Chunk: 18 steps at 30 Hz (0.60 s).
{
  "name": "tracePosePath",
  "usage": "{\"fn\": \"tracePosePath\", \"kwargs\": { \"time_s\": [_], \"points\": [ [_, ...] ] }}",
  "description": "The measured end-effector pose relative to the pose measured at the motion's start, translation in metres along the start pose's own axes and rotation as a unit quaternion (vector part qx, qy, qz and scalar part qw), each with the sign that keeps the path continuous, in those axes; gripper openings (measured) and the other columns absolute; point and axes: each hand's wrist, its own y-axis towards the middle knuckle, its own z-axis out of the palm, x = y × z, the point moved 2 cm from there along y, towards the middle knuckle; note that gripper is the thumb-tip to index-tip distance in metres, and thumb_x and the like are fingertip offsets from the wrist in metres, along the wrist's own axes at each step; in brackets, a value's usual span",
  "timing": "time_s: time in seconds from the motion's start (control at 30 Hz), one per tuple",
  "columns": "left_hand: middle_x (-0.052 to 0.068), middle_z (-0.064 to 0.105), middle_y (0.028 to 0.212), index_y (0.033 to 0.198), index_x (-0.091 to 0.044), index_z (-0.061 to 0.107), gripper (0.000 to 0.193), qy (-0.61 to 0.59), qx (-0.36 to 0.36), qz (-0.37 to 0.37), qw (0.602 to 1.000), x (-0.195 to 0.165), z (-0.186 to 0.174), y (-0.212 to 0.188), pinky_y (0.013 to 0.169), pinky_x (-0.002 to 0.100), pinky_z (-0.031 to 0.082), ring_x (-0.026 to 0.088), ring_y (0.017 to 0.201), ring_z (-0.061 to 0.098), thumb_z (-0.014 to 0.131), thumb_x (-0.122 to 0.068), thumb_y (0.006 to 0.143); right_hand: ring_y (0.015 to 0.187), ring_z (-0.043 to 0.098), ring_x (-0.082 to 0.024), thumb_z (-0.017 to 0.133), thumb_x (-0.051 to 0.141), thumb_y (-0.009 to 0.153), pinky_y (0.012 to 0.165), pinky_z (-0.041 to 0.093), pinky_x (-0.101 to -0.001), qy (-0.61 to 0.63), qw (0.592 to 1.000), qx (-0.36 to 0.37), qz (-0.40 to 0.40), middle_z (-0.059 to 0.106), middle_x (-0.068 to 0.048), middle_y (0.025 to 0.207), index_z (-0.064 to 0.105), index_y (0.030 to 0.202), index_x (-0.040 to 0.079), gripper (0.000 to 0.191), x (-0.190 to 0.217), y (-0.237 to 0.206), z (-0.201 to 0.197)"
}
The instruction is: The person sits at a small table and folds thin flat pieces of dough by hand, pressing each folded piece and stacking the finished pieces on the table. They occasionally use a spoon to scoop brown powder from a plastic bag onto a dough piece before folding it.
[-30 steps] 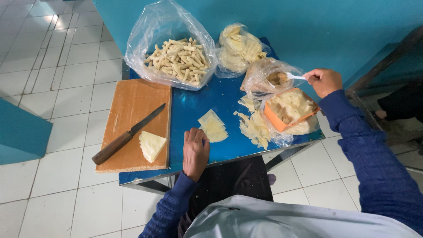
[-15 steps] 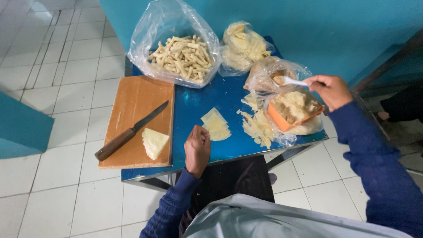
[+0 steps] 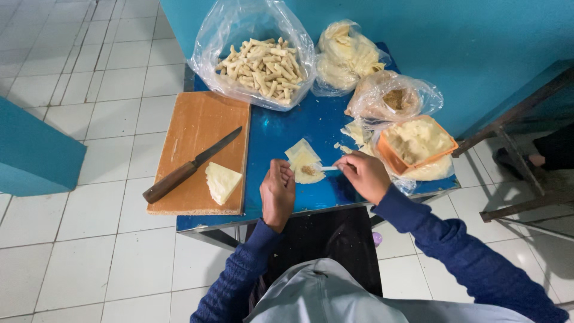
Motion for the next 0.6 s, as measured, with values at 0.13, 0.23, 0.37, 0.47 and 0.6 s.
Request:
{"fn": "tracePosePath", "kwargs": {
  "time_s": [0.13, 0.23, 0.37, 0.47, 0.6],
  "points": [
    [0.011, 0.064, 0.085, 0.107, 0.001, 0.057, 0.03, 0.067, -0.002, 0.043, 0.997, -0.007, -0.002, -0.003, 0.07, 0.036, 0.053, 0.025, 0.078, 0.065, 0.068, 0.01, 0.081, 0.084, 0.063, -0.027, 0.07, 0.006, 0.092, 0.072, 0.05, -0.038, -0.085, 0.979, -0.082, -0.167, 0.062, -0.006, 0.088, 0.071, 0.097, 0.008, 0.005, 0.019, -0.017, 0.0],
    [0.011, 0.064, 0.086, 0.107, 0.001, 0.057, 0.031, 0.065, -0.004, 0.052, 0.997, -0.008, -0.002, -0.002, 0.072, 0.038, 0.053, 0.027, 0.082, 0.065, 0.069, 0.011, 0.08, 0.088, 0.06, -0.029, 0.07, 0.003, 0.09, 0.077, 0.05, -0.0402, -0.148, 0.953, -0.107, -0.241, 0.06, -0.008, 0.092, 0.07, 0.104, 0.006, 0.014, 0.027, -0.026, -0.001],
    [0.01, 0.064, 0.086, 0.107, 0.001, 0.057, 0.033, 0.053, -0.012, 0.063, 0.996, -0.007, 0.0, 0.004, 0.073, 0.037, 0.053, 0.026, 0.083, 0.065, 0.071, 0.011, 0.079, 0.083, 0.059, -0.026, 0.069, 0.0, 0.088, 0.076, 0.05, -0.0393, -0.206, 0.928, -0.098, -0.296, 0.058, -0.007, 0.089, 0.072, 0.11, 0.004, 0.022, 0.032, -0.03, -0.006],
    [0.01, 0.063, 0.086, 0.109, 0.001, 0.056, 0.033, 0.041, -0.003, 0.064, 0.997, -0.005, 0.002, 0.004, 0.072, 0.036, 0.054, 0.024, 0.082, 0.065, 0.07, 0.011, 0.08, 0.083, 0.06, -0.025, 0.069, -0.001, 0.085, 0.077, 0.051, -0.0389, -0.233, 0.914, -0.098, -0.317, 0.059, -0.006, 0.089, 0.072, 0.113, 0.004, 0.029, 0.032, -0.035, -0.012],
    [0.009, 0.063, 0.086, 0.11, 0.0, 0.056, 0.033, 0.008, 0.017, 0.037, 0.999, -0.003, 0.005, 0.006, 0.067, 0.033, 0.054, 0.021, 0.076, 0.065, 0.069, 0.011, 0.082, 0.082, 0.059, -0.026, 0.069, -0.001, 0.088, 0.074, 0.049, -0.04, -0.218, 0.923, -0.124, -0.291, 0.059, -0.007, 0.088, 0.073, 0.115, 0.002, 0.027, 0.025, -0.038, -0.026]
  ]
}}
